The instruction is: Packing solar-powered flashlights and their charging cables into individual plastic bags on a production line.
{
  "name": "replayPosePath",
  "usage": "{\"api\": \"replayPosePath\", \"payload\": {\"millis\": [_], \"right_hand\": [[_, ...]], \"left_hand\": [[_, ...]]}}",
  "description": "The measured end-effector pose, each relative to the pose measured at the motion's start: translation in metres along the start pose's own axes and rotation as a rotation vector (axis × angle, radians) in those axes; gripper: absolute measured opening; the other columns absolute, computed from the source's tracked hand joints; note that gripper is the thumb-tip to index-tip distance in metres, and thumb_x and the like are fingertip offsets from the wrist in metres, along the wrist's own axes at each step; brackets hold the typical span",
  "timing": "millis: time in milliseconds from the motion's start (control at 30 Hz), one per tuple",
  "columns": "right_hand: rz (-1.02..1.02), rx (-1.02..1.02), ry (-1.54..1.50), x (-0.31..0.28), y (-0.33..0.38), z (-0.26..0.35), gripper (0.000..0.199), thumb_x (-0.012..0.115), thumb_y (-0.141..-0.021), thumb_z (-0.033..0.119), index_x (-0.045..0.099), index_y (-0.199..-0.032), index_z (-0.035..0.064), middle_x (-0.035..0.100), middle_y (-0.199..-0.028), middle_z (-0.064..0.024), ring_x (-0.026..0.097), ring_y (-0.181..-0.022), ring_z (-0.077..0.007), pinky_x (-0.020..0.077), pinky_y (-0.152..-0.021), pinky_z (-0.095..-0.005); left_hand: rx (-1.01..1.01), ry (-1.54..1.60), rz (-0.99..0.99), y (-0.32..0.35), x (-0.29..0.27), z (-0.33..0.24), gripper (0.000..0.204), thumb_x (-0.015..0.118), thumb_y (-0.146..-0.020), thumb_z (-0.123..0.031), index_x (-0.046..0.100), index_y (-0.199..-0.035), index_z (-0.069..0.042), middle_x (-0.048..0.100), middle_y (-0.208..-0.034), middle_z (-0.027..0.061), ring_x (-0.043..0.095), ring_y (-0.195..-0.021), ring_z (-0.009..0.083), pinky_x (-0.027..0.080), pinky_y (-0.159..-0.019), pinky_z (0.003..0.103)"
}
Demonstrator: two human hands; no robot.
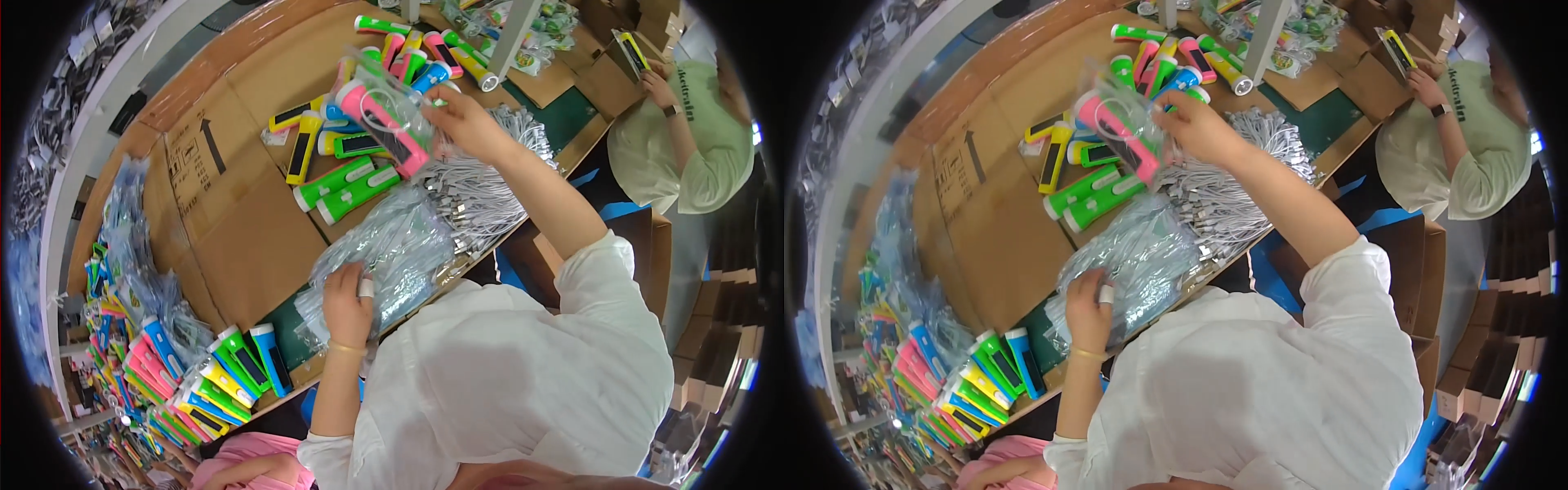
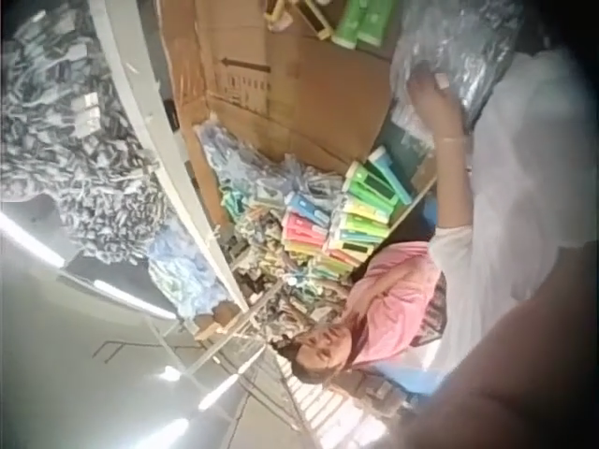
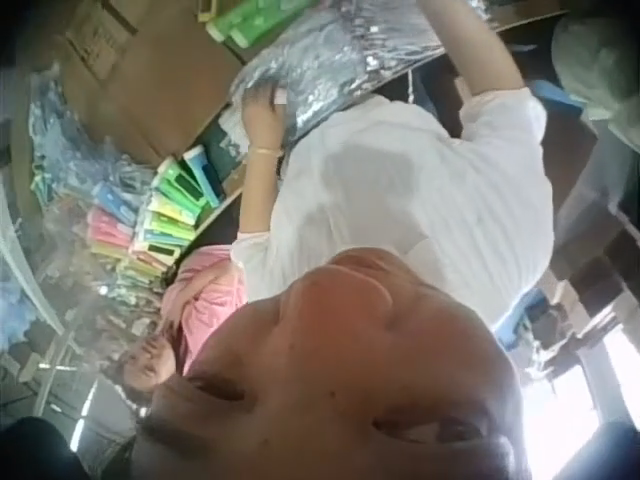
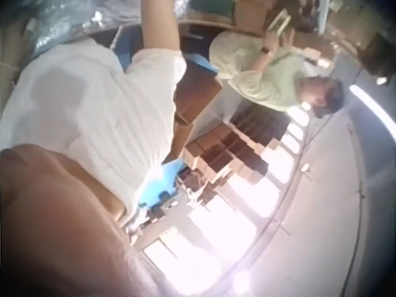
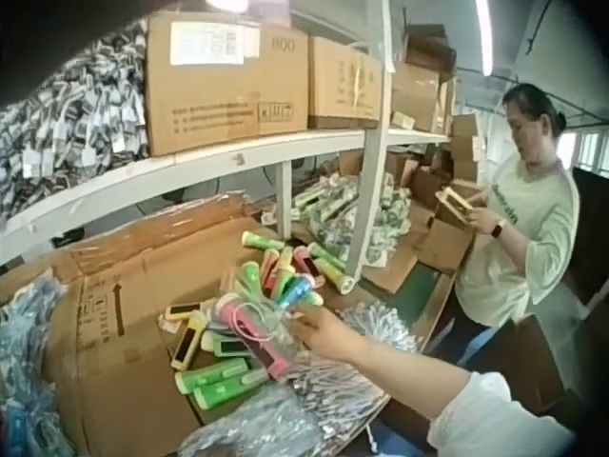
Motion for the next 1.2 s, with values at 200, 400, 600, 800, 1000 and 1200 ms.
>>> {"api": "replayPosePath", "payload": {"millis": [200,400,600,800,1000,1200], "right_hand": [[-0.804,-0.287,-0.125,-0.203,-0.124,0.037,0.037,0.056,-0.099,0.013,0.048,-0.131,-0.0018,0.066,-0.100,-0.0145,0.073,-0.092,-0.0261,0.0587,-0.077,-0.0334],[-0.350,-0.289,-0.086,-0.104,-0.102,0.062,0.042,0.058,-0.099,0.014,0.049,-0.137,0.0008,0.064,-0.114,-0.0117,0.070,-0.099,-0.0219,0.0577,-0.083,-0.0331],[0.377,-0.276,0.397,0.080,0.024,-0.004,0.025,0.071,-0.088,0.015,0.069,-0.111,0.0044,0.070,-0.093,-0.0095,0.069,-0.086,-0.0205,0.0546,-0.075,-0.0336],[0.537,-0.557,0.677,0.145,0.075,-0.048,0.017,0.075,-0.084,0.020,0.070,-0.096,0.0107,0.066,-0.096,-0.0100,0.061,-0.099,-0.0314,0.0464,-0.088,-0.0440],[0.530,-0.554,0.675,0.132,0.069,-0.053,0.012,0.075,-0.080,0.011,0.066,-0.087,0.0091,0.065,-0.085,-0.0062,0.062,-0.089,-0.0274,0.0436,-0.085,-0.0404],[0.467,-0.722,0.627,0.147,0.084,-0.032,0.028,0.071,-0.082,0.009,0.067,-0.109,0.0161,0.067,-0.095,-0.0041,0.063,-0.095,-0.0270,0.0458,-0.090,-0.0424]], "left_hand": [[0.135,-0.284,0.007,-0.029,0.034,-0.022,0.027,0.067,-0.081,-0.009,0.067,-0.107,-0.004,0.065,-0.108,0.0105,0.060,-0.102,0.0326,0.048,-0.087,0.045],[-0.005,-0.126,0.007,-0.029,0.039,-0.006,0.018,0.068,-0.081,-0.006,0.066,-0.098,-0.004,0.065,-0.099,0.0128,0.059,-0.097,0.0349,0.048,-0.085,0.046],[-0.018,-0.038,-0.008,-0.035,0.039,-0.010,0.014,0.071,-0.079,-0.004,0.067,-0.092,-0.003,0.065,-0.093,0.0151,0.060,-0.092,0.0359,0.049,-0.081,0.046],[-0.129,0.209,0.027,-0.031,0.035,0.004,0.025,0.060,-0.081,0.005,0.066,-0.105,0.003,0.067,-0.099,0.0213,0.068,-0.089,0.0359,0.055,-0.079,0.040],[-0.195,0.351,-0.058,-0.009,0.005,0.007,0.018,0.064,-0.083,0.001,0.065,-0.101,0.001,0.067,-0.093,0.0186,0.065,-0.086,0.0382,0.054,-0.076,0.042],[-0.365,0.438,-0.076,0.013,-0.016,0.027,0.017,0.067,-0.088,0.000,0.066,-0.105,0.002,0.070,-0.092,0.0125,0.066,-0.080,0.0156,0.053,-0.072,0.029]]}}
Point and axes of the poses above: each hand's wrist, its own y-axis away from the middle knuckle, its own x-axis out of the palm, z = x × y, the point moved 7 cm from there along -y, towards the middle knuckle
